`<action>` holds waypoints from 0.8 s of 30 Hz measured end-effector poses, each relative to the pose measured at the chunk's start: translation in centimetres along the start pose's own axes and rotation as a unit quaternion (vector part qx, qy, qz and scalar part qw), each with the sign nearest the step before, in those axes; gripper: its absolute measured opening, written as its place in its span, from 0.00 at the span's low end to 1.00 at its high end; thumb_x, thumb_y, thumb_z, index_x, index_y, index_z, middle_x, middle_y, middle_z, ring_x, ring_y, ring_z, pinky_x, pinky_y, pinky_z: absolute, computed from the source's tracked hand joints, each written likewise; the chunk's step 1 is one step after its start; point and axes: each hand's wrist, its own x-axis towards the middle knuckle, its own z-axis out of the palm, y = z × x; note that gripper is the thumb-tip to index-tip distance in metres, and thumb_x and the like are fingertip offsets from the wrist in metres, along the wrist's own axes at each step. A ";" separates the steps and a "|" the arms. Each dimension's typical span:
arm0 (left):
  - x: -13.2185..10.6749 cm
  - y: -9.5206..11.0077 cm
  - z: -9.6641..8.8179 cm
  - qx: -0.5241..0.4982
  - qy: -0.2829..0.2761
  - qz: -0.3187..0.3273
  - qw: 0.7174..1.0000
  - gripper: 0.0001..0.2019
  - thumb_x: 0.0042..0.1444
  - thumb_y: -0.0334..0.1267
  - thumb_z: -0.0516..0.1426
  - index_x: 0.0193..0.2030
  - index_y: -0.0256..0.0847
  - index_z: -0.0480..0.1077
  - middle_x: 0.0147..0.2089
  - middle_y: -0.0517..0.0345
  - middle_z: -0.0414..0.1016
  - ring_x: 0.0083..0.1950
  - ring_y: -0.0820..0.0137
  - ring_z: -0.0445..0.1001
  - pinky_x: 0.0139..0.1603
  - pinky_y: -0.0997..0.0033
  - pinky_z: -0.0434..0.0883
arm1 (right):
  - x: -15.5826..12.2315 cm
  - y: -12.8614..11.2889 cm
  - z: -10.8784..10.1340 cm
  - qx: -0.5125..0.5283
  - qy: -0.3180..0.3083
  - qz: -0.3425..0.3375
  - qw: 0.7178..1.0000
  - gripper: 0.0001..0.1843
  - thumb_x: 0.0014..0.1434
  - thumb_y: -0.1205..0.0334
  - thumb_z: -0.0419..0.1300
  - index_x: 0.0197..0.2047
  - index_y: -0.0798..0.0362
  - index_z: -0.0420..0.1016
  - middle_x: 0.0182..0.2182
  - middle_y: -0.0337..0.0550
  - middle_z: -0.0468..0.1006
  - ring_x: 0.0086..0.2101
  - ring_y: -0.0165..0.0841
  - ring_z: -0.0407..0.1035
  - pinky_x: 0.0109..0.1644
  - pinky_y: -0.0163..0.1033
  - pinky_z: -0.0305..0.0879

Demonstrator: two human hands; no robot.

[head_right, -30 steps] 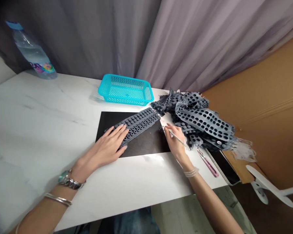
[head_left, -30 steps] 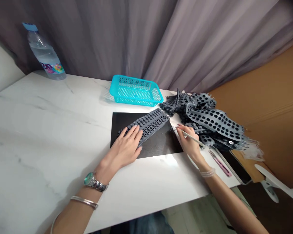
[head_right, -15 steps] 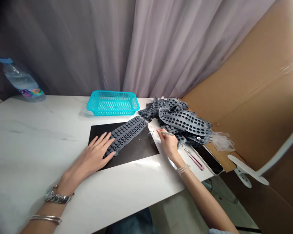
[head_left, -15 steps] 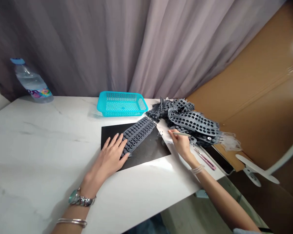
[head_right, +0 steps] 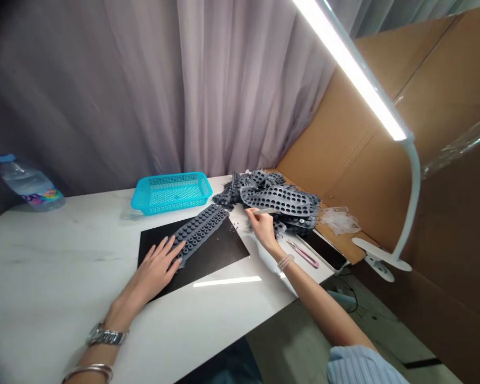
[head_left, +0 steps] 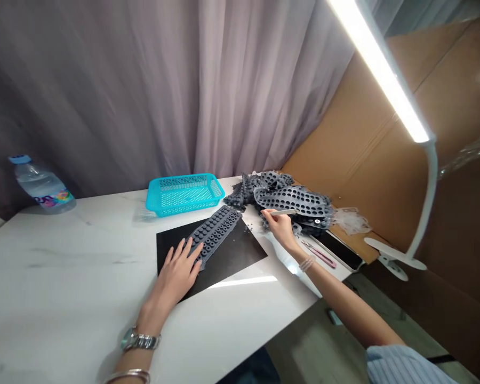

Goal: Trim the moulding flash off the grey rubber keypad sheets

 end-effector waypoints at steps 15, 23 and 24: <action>1.3 0.7 -1.4 -0.138 0.069 -0.120 0.981 0.20 0.62 0.37 0.50 0.59 0.38 0.69 0.60 0.44 0.71 0.63 0.56 0.65 0.62 0.54 0.65 | -2.0 -1.8 1.3 -0.034 -0.079 -0.053 0.995 0.25 0.68 0.44 0.43 0.27 0.50 0.65 0.19 0.38 0.67 0.21 0.30 0.61 0.30 0.36 0.55; 2.6 1.2 -1.2 -0.194 0.042 -0.249 0.948 0.26 0.55 0.41 0.56 0.61 0.34 0.66 0.54 0.36 0.71 0.60 0.44 0.63 0.58 0.40 0.61 | -3.5 -4.3 3.0 -0.020 -0.151 -0.072 0.986 0.23 0.66 0.45 0.49 0.25 0.50 0.66 0.19 0.37 0.67 0.21 0.30 0.60 0.28 0.35 0.55; 2.6 1.1 -1.3 -0.211 0.038 -0.263 0.941 0.25 0.53 0.41 0.57 0.58 0.34 0.68 0.53 0.36 0.71 0.60 0.42 0.62 0.58 0.38 0.60 | -3.8 -4.8 3.3 -0.010 -0.166 -0.072 0.983 0.22 0.66 0.46 0.50 0.26 0.50 0.68 0.20 0.38 0.69 0.22 0.30 0.62 0.29 0.35 0.57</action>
